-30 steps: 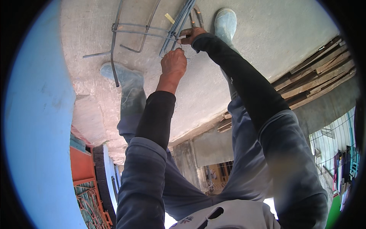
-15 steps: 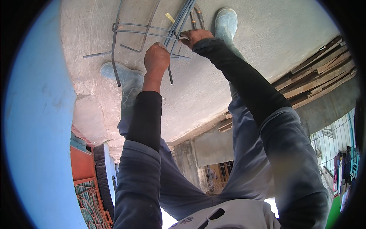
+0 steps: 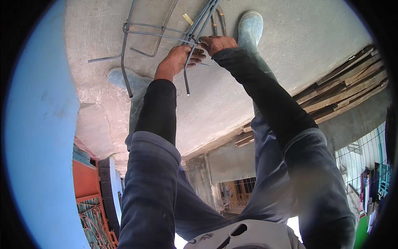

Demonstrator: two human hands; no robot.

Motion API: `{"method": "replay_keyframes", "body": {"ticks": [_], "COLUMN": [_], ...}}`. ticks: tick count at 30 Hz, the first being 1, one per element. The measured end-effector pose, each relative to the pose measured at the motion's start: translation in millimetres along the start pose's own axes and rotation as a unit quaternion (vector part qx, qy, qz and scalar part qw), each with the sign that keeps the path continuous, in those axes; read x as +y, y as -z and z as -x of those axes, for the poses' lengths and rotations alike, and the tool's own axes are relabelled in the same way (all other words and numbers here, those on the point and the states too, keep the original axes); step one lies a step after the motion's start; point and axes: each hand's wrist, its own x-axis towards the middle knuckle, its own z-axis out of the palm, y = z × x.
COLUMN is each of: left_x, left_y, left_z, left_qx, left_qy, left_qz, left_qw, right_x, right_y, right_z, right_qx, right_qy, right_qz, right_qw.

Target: The person ties a long rebar cage on a concrete floor using wire and pliers. They move along the cage, securing intersections with wire ties, and occasionally adjust the cage position. Another person is visible nearby at times.

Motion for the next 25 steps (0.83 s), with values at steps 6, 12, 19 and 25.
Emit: {"method": "replay_keyframes", "body": {"ticks": [6, 12, 19, 25], "left_x": [-1, 4, -20, -25], "left_y": [5, -10, -29, -69], "left_z": [-11, 3, 6, 22], "left_qx": [0.043, 0.182, 0.331, 0.44], "left_qy": [-0.011, -0.173, -0.337, -0.341], "left_qz": [0.092, -0.039, 0.026, -0.096], "left_qw": [0.995, 0.967, 0.881, 0.825], "right_x": [0, 0, -17, -14], "right_y": [-3, -8, -15, -15], "right_z": [-6, 0, 6, 7], "right_qx": [-0.013, -0.02, -0.004, 0.003], "right_qy": [-0.001, -0.065, -0.093, -0.09], "right_qz": [0.005, -0.006, -0.035, -0.071], "right_qw": [1.0, 0.998, 0.995, 0.993]}}
